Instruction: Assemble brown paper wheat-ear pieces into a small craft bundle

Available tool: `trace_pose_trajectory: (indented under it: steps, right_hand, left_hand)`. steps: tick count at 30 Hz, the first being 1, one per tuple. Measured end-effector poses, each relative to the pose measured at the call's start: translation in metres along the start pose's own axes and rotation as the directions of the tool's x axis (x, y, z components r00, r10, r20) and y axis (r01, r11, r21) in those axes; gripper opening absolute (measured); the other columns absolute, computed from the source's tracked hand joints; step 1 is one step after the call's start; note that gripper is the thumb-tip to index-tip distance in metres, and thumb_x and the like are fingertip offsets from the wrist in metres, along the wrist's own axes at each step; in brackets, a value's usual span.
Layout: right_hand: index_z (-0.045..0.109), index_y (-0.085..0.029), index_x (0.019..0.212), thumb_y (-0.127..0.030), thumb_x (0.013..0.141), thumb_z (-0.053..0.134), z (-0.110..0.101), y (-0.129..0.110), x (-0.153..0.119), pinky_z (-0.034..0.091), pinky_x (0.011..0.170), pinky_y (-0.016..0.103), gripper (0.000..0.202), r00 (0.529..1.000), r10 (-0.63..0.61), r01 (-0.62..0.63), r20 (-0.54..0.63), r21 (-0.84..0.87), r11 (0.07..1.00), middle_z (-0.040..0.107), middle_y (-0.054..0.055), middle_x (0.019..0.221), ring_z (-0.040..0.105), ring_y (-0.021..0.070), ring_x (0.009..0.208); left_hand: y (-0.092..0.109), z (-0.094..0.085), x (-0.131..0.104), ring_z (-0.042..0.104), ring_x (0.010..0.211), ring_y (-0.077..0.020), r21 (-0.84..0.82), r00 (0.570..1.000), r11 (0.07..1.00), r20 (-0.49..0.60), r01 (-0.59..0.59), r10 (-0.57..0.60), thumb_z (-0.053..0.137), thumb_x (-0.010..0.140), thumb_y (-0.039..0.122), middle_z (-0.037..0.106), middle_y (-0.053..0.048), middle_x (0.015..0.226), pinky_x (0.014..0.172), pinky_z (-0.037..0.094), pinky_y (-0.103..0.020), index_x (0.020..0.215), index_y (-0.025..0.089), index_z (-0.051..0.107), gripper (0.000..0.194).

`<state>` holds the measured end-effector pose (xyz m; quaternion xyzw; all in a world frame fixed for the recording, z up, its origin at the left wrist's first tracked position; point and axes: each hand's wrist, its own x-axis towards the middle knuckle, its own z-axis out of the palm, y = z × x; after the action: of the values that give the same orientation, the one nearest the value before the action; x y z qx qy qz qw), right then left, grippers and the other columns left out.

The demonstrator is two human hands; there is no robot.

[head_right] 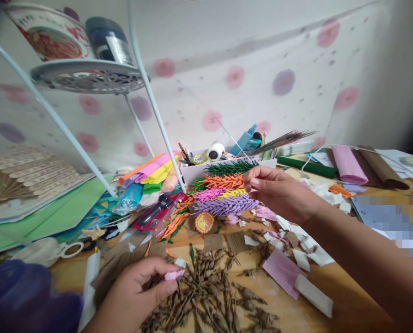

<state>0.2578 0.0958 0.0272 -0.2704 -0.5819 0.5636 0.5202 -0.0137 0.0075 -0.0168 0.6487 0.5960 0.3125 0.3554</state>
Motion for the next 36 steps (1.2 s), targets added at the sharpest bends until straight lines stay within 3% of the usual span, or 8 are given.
trace_pose_trajectory:
  steps: [4, 8, 13, 20, 24, 27, 33, 36]
  right_hand:
    - [0.056, -0.022, 0.071, -0.02, 0.069, 0.059, 0.009, -0.012, -0.006, 0.037, 0.057, 0.023, 0.004, 0.962, -0.244, 0.237, -0.122, -0.065, 0.969, 0.047, -0.002, 0.063, 0.046, 0.0084, 0.061]
    - [0.055, -0.022, 0.068, -0.019, 0.067, 0.06, 0.019, -0.023, -0.012, 0.037, 0.055, 0.023, 0.006, 0.942, -0.291, 0.283, -0.167, -0.067, 0.957, 0.049, -0.002, 0.064, 0.048, 0.0079, 0.059]
    - [0.057, -0.021, 0.066, -0.021, 0.064, 0.063, 0.014, -0.029, -0.01, 0.041, 0.061, 0.025, 0.006, 0.937, -0.272, 0.243, -0.22, -0.149, 0.959, 0.054, -0.002, 0.064, 0.056, 0.0107, 0.066]
    - [0.058, -0.02, 0.066, -0.027, 0.058, 0.068, 0.003, -0.042, -0.009, 0.039, 0.051, 0.021, 0.014, 0.93, -0.236, 0.083, -0.281, -0.464, 0.882, 0.058, -0.001, 0.058, 0.054, 0.0083, 0.055]
    - [0.061, -0.022, 0.077, -0.03, 0.055, 0.069, -0.002, -0.04, -0.007, 0.041, 0.058, 0.024, 0.025, 0.93, -0.164, 0.01, -0.328, -0.425, 0.905, 0.061, 0.0, 0.064, 0.056, 0.0107, 0.062]
    - [0.059, -0.02, 0.072, -0.032, 0.056, 0.067, -0.009, -0.034, -0.005, 0.039, 0.057, 0.023, 0.021, 0.938, -0.105, -0.036, -0.331, -0.393, 0.919, 0.059, 0.0, 0.066, 0.055, 0.0108, 0.064]
    - [0.054, -0.018, 0.069, -0.031, 0.066, 0.06, -0.014, -0.021, 0.001, 0.035, 0.055, 0.021, 0.015, 0.984, -0.043, -0.012, -0.175, -0.299, 0.954, 0.052, -0.002, 0.063, 0.048, 0.0079, 0.061]
    - [0.051, -0.018, 0.071, -0.027, 0.07, 0.057, -0.01, -0.018, 0.003, 0.033, 0.055, 0.021, 0.011, 0.987, -0.001, -0.048, -0.161, -0.299, 0.953, 0.053, -0.001, 0.065, 0.048, 0.0083, 0.063]
  left_hand:
    - [-0.001, 0.001, 0.003, 0.059, 0.075, -0.0177, -0.021, 1.0, 1.0, -0.006, 0.011, -0.011, 0.057, 0.06, 0.026, 0.066, -0.004, 0.076, 0.073, 0.044, -0.029, 0.066, 0.018, 0.061, 0.01]
    - [0.002, 0.001, 0.004, 0.06, 0.073, -0.0171, -0.042, 0.999, 0.999, -0.033, 0.025, -0.027, 0.058, 0.059, 0.023, 0.066, -0.003, 0.074, 0.072, 0.045, -0.028, 0.065, 0.018, 0.061, 0.009]
    - [0.002, 0.001, 0.005, 0.06, 0.07, -0.0159, -0.09, 0.999, 0.996, -0.036, 0.012, -0.015, 0.058, 0.058, 0.022, 0.066, -0.002, 0.069, 0.068, 0.045, -0.025, 0.062, 0.018, 0.061, 0.006]
    - [0.0, 0.001, 0.009, 0.06, 0.073, -0.016, -0.146, 0.998, 0.988, -0.028, 0.049, -0.053, 0.058, 0.059, 0.022, 0.067, -0.002, 0.073, 0.07, 0.046, -0.024, 0.064, 0.019, 0.062, 0.008]
    - [0.0, 0.001, 0.009, 0.06, 0.074, -0.0159, -0.141, 0.999, 0.989, -0.024, 0.042, -0.046, 0.058, 0.059, 0.022, 0.067, -0.002, 0.074, 0.071, 0.046, -0.024, 0.065, 0.019, 0.062, 0.008]
    - [-0.002, 0.001, 0.009, 0.06, 0.075, -0.0161, -0.155, 0.999, 0.988, -0.028, 0.023, -0.028, 0.058, 0.06, 0.023, 0.067, -0.002, 0.075, 0.071, 0.046, -0.024, 0.067, 0.019, 0.062, 0.01]
    - [-0.004, 0.0, 0.009, 0.059, 0.067, -0.0148, -0.169, 0.998, 0.986, -0.059, 0.012, -0.022, 0.057, 0.062, 0.026, 0.065, -0.002, 0.07, 0.065, 0.046, -0.023, 0.069, 0.017, 0.062, 0.013]
    - [-0.002, 0.001, 0.009, 0.058, 0.065, -0.0139, -0.182, 0.998, 0.983, -0.059, 0.022, -0.033, 0.057, 0.061, 0.026, 0.065, -0.001, 0.069, 0.063, 0.046, -0.021, 0.068, 0.017, 0.062, 0.012]
